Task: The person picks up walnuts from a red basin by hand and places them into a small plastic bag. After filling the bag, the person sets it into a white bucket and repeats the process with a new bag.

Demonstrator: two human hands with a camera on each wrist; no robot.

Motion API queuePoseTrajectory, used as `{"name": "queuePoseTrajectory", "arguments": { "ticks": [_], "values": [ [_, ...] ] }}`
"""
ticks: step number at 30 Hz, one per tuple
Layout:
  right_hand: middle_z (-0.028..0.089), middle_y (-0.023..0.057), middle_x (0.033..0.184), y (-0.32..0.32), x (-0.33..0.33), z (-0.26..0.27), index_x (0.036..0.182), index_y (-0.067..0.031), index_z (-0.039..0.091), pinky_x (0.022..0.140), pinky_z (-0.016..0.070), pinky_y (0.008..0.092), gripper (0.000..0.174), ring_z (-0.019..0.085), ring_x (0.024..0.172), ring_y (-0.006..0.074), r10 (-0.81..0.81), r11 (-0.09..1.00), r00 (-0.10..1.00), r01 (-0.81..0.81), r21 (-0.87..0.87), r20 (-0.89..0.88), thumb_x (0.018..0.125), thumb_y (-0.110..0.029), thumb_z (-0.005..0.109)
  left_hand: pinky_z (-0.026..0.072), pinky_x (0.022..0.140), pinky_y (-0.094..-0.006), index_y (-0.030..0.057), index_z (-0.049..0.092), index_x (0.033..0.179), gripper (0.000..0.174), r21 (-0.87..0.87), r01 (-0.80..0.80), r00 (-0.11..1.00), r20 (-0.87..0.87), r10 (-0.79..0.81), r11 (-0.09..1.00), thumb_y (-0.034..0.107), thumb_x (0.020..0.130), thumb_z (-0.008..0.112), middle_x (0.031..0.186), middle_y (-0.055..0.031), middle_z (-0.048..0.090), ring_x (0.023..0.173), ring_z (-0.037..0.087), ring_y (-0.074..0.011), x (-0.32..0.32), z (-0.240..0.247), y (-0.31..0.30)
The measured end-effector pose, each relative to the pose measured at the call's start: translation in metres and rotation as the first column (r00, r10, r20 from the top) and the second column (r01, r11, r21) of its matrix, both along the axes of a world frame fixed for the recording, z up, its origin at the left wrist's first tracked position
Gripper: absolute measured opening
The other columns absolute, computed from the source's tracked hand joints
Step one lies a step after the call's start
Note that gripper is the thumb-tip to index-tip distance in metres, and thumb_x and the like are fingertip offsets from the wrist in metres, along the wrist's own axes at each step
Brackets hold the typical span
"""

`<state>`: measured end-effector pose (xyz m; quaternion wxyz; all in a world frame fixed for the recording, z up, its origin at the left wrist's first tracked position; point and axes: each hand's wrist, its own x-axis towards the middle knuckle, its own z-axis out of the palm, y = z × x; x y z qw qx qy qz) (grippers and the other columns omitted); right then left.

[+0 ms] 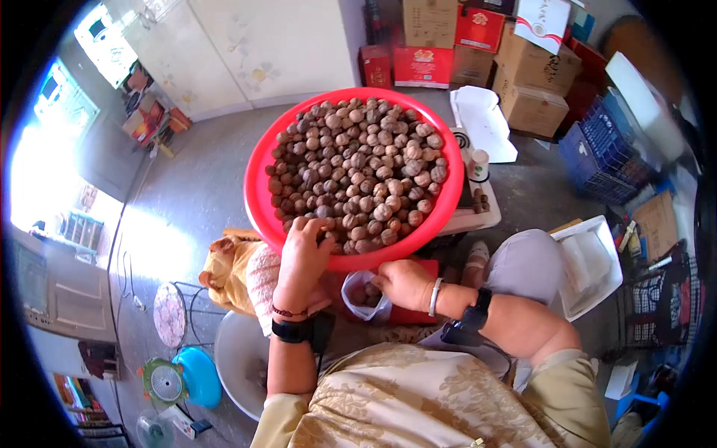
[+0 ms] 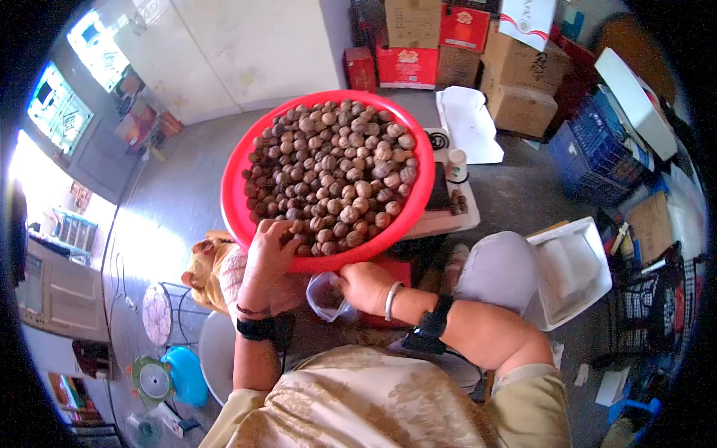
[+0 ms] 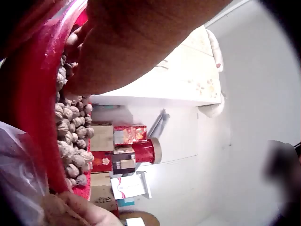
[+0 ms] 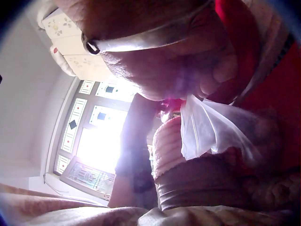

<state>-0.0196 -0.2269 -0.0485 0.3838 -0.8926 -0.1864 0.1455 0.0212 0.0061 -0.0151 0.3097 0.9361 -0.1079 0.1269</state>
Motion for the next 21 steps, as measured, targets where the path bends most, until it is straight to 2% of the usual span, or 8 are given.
{"name": "queuePoseTrajectory", "arguments": {
  "ticks": [1,3,5,10,16,18,19,21],
  "values": [
    [0.069,0.0261,0.088,0.0,0.0,0.001,0.089,-0.0015,0.07,0.079,0.052,0.0541,0.036,0.067,0.087,0.0454,0.002,1.0,1.0,-0.002,0.019,0.002,0.094,-0.036,0.061,0.0535,0.087,-0.0451,0.0036,0.067,0.115,0.033,0.037,-0.012,0.998,0.061,0.01,0.999,0.011,0.084,0.07,0.117,-0.0208,0.061,0.103,0.062,-0.0417,0.004,-0.005,-0.002],
    [0.068,0.0257,0.087,0.0,0.0,0.003,0.088,-0.002,0.07,0.078,0.0519,0.0545,0.036,0.067,0.088,0.0458,0.004,1.0,1.0,-0.004,-0.02,0.017,0.095,-0.036,0.06,0.0537,0.088,-0.0451,0.0051,0.065,0.12,0.037,0.04,0.004,0.999,0.05,-0.006,0.999,0.011,0.083,0.071,0.12,-0.0195,0.06,0.104,0.063,-0.0406,0.013,-0.013,-0.003],
    [0.068,0.0257,0.086,-0.001,-0.002,0.006,0.086,-0.0018,0.07,0.078,0.052,0.0543,0.037,0.067,0.087,0.0458,0.005,1.0,1.0,-0.005,0.02,0.006,0.095,-0.036,0.06,0.0538,0.088,-0.0457,0.0062,0.064,0.122,0.041,0.057,-0.08,0.993,-0.084,0.084,0.995,0.013,0.082,0.072,0.12,-0.0192,0.061,0.105,0.063,-0.0406,0.018,-0.016,-0.005],
    [0.068,0.0259,0.087,0.0,-0.002,0.005,0.085,-0.0011,0.069,0.079,0.052,0.0537,0.037,0.067,0.088,0.0456,0.004,1.0,1.0,-0.004,-0.01,0.003,0.095,-0.036,0.061,0.0544,0.086,-0.0458,0.0069,0.064,0.119,0.039,0.166,-0.138,0.98,-0.123,0.16,0.976,0.016,0.082,0.072,0.119,-0.0182,0.062,0.105,0.064,-0.0386,0.027,-0.019,-0.01],
    [0.066,0.0255,0.08,-0.001,-0.003,-0.005,0.082,-0.0002,0.067,0.071,0.0514,0.0537,0.031,0.066,0.079,0.0457,0.003,0.999,0.994,-0.008,0.05,0.108,0.094,-0.028,0.064,0.0552,0.081,-0.0412,0.0047,0.068,0.11,0.032,0.089,-0.217,0.964,-0.136,0.227,0.972,0.019,0.082,0.074,0.104,-0.0161,0.068,0.093,0.068,-0.0336,0.029,-0.027,-0.006],
    [0.067,0.0258,0.081,0.002,-0.002,-0.006,0.084,0.0001,0.068,0.071,0.0518,0.0534,0.03,0.066,0.081,0.0451,-0.006,0.999,0.994,0.0,0.049,0.107,0.095,-0.028,0.063,0.0549,0.079,-0.0338,0.0013,0.069,0.106,0.029,-0.23,-0.151,0.974,-0.202,0.105,0.961,0.02,0.085,0.075,0.092,-0.0117,0.072,0.084,0.069,-0.0231,0.025,-0.021,-0.002],
    [0.069,0.0267,0.088,0.001,0.0,-0.007,0.089,-0.0015,0.071,0.079,0.0526,0.0537,0.036,0.067,0.088,0.0457,0.004,0.999,0.999,-0.006,0.05,0.045,0.093,-0.036,0.063,0.0549,0.079,-0.0338,0.0013,0.069,0.106,0.029,-0.218,-0.165,0.971,-0.208,0.12,0.962,0.02,0.085,0.075,0.092,-0.0117,0.072,0.084,0.069,-0.0231,0.02,-0.015,0.0],
    [0.069,0.0271,0.088,0.001,0.0,-0.006,0.09,-0.001,0.071,0.079,0.0529,0.0533,0.037,0.068,0.089,0.0454,-0.011,1.0,1.0,0.011,0.027,-0.012,0.094,-0.037,0.062,0.0534,0.078,-0.0279,-0.0016,0.069,0.106,0.027,-0.528,-0.114,0.957,-0.285,-0.05,0.841,0.02,0.09,0.072,0.088,-0.007,0.072,0.081,0.067,-0.0145,0.01,-0.002,0.001]
  ]
}}
